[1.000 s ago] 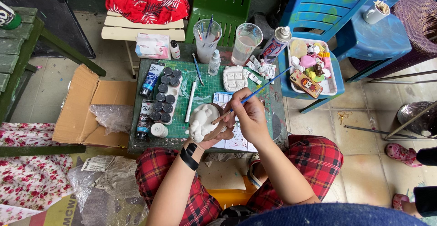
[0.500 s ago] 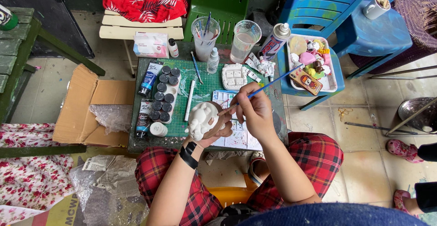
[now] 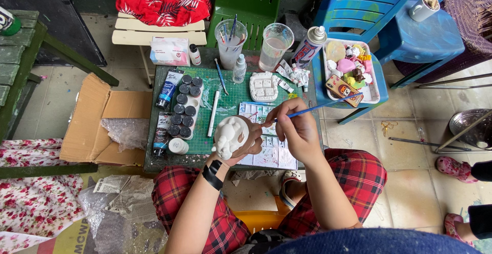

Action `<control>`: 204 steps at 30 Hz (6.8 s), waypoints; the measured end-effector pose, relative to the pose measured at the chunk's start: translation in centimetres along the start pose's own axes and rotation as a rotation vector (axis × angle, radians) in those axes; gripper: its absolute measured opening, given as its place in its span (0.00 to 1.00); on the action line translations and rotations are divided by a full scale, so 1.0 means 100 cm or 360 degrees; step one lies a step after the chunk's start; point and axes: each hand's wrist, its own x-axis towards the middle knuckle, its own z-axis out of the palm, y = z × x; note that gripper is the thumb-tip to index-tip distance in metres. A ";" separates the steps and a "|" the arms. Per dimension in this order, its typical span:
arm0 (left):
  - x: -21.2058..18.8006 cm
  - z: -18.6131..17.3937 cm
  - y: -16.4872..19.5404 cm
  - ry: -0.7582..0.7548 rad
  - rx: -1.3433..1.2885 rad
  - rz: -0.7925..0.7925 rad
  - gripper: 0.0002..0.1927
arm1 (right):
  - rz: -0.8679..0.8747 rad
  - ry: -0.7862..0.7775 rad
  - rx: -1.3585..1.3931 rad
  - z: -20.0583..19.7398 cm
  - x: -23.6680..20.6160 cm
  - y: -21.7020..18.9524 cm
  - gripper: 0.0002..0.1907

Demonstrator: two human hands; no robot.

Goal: The person sits on the floor and paints a white animal figurine mounted on a round base using a brush, applying brown paint to the base and white paint to the figure, dipping the brush into paint containers on the work table and rotating the figurine to reach different sides.

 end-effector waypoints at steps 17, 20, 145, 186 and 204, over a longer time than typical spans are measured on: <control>0.005 -0.004 -0.003 0.0012 0.0229 -0.0039 0.15 | -0.0098 -0.0189 -0.0674 0.000 -0.014 -0.022 0.08; 0.003 -0.003 -0.005 0.0012 0.0263 -0.0050 0.15 | -0.0137 -0.0084 -0.0540 -0.006 -0.009 -0.024 0.07; -0.021 -0.067 0.008 0.1094 0.0590 0.0875 0.28 | 0.0441 0.0763 -0.1957 -0.124 -0.053 0.122 0.10; 0.007 -0.026 -0.010 0.0158 0.1628 0.0495 0.25 | -0.0207 0.0303 -0.0041 -0.038 -0.091 0.048 0.04; 0.008 -0.014 -0.005 0.0105 0.1915 0.0596 0.19 | -0.0086 0.0167 -0.0430 -0.030 -0.075 0.020 0.02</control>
